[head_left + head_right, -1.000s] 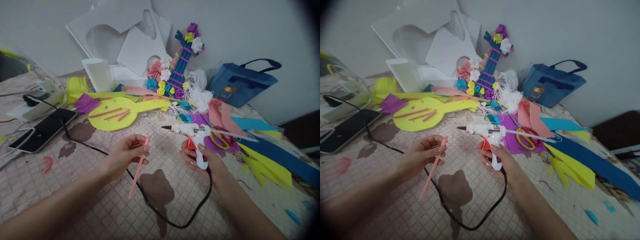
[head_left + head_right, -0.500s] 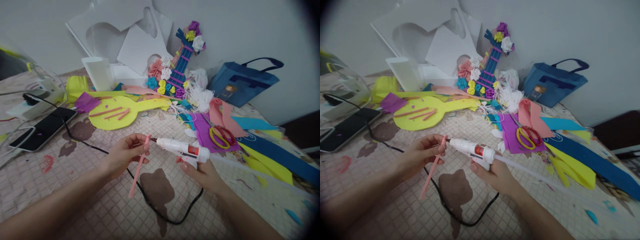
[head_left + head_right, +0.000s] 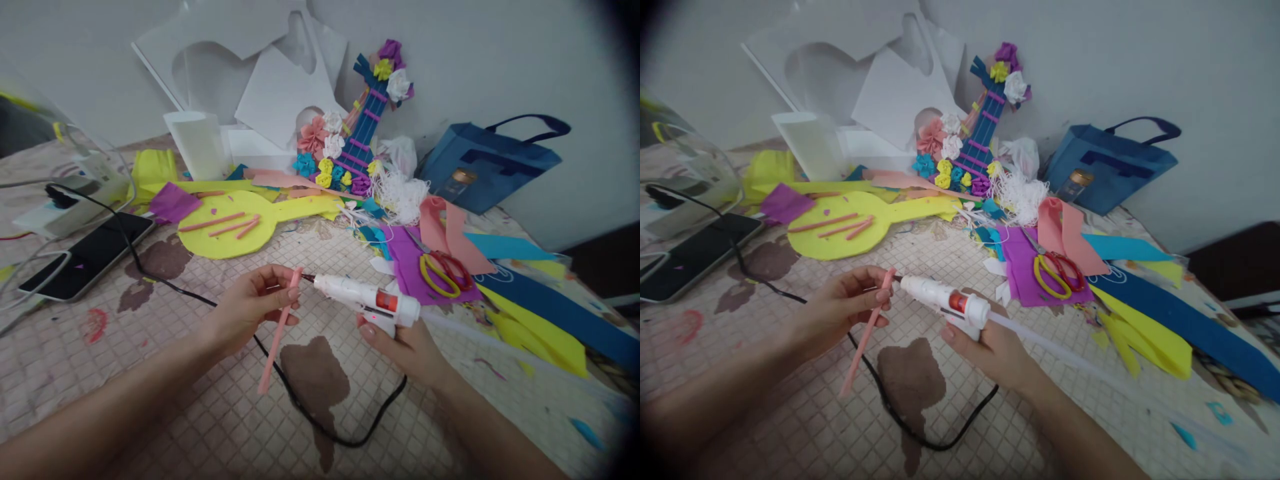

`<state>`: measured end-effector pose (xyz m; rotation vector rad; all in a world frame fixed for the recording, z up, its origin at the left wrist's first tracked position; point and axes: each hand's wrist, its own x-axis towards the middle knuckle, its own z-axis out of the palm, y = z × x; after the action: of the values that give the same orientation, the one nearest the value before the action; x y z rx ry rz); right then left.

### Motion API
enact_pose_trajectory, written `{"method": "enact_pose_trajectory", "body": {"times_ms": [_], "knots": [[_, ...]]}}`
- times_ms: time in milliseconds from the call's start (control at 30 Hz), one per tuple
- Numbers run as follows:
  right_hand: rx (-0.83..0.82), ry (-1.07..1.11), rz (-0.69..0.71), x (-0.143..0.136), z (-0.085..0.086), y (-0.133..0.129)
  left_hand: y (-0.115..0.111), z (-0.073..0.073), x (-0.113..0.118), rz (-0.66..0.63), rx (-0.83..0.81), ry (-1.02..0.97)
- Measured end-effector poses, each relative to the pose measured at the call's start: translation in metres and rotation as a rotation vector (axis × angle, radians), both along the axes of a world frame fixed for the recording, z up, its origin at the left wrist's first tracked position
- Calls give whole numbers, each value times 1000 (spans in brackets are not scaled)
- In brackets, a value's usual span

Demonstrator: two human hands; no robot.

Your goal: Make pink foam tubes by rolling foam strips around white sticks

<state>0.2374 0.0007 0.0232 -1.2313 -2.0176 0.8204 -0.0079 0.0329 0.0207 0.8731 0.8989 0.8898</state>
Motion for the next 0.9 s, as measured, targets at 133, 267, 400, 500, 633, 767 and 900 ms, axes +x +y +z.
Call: {"method": "enact_pose_trajectory", "body": {"times_ms": [133,267,400,500,633,767,900], "knots": [[-7,2,3,-1,0,0,0,0,0,5,-10,2],[-22,20,-8,-2,2,2,0,2,0,15,-13,-2],[-59,65,-13,-1,2,2,0,3,0,36,-3,-17],[-96,127,-22,0,0,1,0,4,-1,44,-4,-26],[-247,319,-190,1,-7,11,0,4,-1,36,-12,-18],[-409,683,-427,5,-19,40,-3,1,2,-7,-38,-8],[-572,575,-468,25,-30,63,-7,-1,4,-52,-63,-2]]}}
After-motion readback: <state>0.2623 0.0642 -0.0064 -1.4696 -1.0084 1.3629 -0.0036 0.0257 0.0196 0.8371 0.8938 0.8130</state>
